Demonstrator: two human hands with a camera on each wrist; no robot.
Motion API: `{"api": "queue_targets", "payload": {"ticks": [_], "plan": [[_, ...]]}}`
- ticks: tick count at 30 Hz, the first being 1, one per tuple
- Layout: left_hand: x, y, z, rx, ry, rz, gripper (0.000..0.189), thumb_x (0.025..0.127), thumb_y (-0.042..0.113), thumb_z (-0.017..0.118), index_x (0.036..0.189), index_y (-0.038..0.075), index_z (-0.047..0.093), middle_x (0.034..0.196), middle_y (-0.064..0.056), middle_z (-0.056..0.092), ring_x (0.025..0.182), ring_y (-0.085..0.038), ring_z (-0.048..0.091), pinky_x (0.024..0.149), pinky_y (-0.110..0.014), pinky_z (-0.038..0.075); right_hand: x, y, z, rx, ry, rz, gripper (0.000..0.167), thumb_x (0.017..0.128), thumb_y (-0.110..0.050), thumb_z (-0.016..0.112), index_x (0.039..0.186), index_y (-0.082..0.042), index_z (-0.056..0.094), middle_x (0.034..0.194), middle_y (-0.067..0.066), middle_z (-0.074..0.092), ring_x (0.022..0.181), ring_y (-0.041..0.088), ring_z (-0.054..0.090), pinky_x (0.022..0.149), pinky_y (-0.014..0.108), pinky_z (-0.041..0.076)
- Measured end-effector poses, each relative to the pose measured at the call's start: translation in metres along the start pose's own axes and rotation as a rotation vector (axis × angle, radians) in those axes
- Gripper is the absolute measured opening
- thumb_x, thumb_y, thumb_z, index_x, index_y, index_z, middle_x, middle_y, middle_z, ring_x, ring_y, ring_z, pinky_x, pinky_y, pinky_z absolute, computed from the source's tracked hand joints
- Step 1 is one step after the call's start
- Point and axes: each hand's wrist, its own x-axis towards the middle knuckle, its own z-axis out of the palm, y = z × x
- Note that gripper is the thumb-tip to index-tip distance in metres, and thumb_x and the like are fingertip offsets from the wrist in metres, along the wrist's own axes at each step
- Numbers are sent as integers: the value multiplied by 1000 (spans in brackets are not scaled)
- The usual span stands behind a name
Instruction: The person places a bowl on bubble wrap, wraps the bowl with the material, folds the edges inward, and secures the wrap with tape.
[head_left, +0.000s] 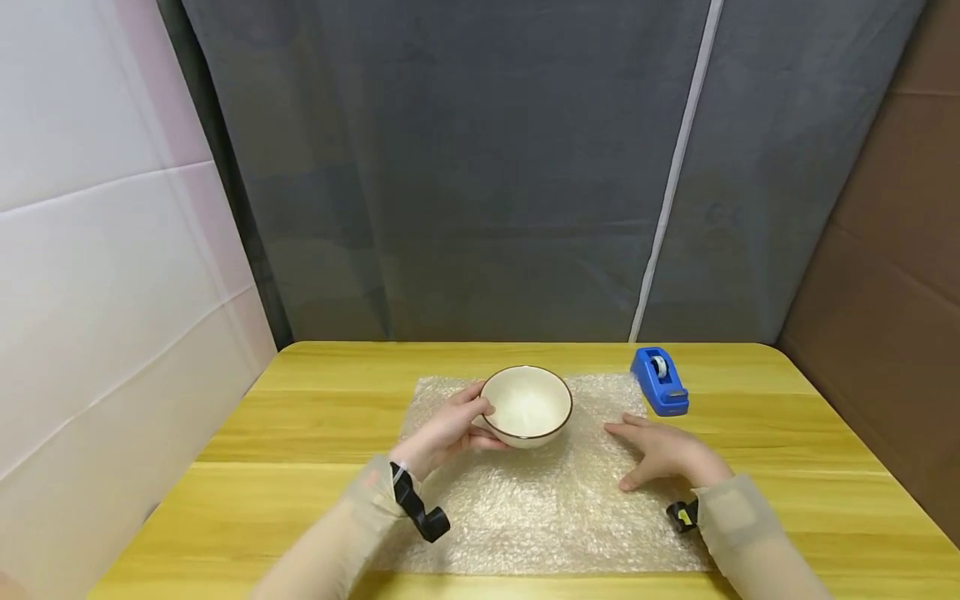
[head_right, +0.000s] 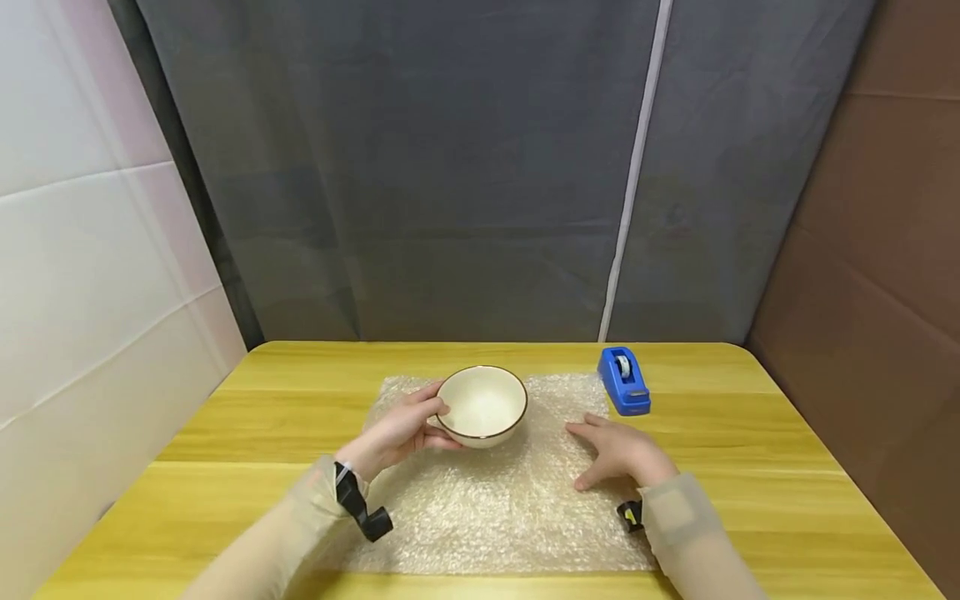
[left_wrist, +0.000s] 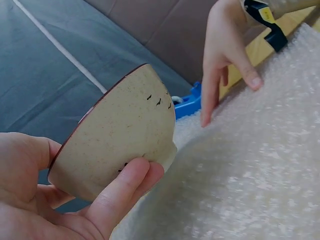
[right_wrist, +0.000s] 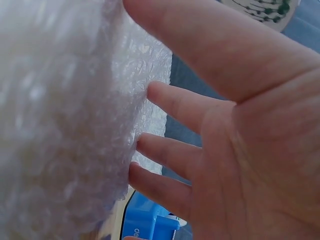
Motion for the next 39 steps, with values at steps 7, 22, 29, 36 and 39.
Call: {"api": "queue_targets", "payload": {"ticks": [7, 22, 29, 36, 39], "plan": [[-1, -15, 7, 0, -20, -8, 67, 89, 3, 42, 153, 4, 23, 128, -38, 47, 86, -38, 68, 75, -43, 58, -5, 5, 1, 25, -2, 11, 94, 67, -38, 85, 144, -3, 44, 149, 34, 25, 133, 53, 28, 104, 67, 26], [-3, -32, 22, -30, -47, -25, 69, 88, 2, 44, 153, 1, 20, 122, -37, 51, 88, -43, 67, 75, -45, 57, -13, 5, 0, -40, 5, -2, 93, 67, -39, 86, 143, -3, 45, 147, 35, 29, 131, 54, 32, 102, 67, 30], [-7, -35, 30, -52, -53, -38, 71, 88, 3, 46, 153, 1, 17, 122, -37, 51, 88, -43, 67, 77, -45, 57, -18, 5, 0, -34, 7, 9, 93, 66, -38, 86, 142, -4, 46, 147, 35, 29, 130, 54, 33, 102, 68, 30], [-10, -38, 38, -92, -40, -50, 75, 88, 3, 50, 154, 6, 14, 123, -39, 49, 89, -44, 67, 77, -45, 57, -20, 7, -1, -42, 7, 12, 93, 66, -39, 86, 142, -4, 46, 147, 34, 30, 130, 54, 33, 100, 68, 31], [-10, -41, 41, -117, -34, -50, 75, 88, 3, 51, 154, 7, 17, 127, -39, 45, 92, -46, 65, 78, -46, 57, -20, 9, -1, -46, 7, 8, 93, 66, -40, 86, 142, -3, 46, 147, 35, 30, 130, 55, 33, 100, 68, 31]]}}
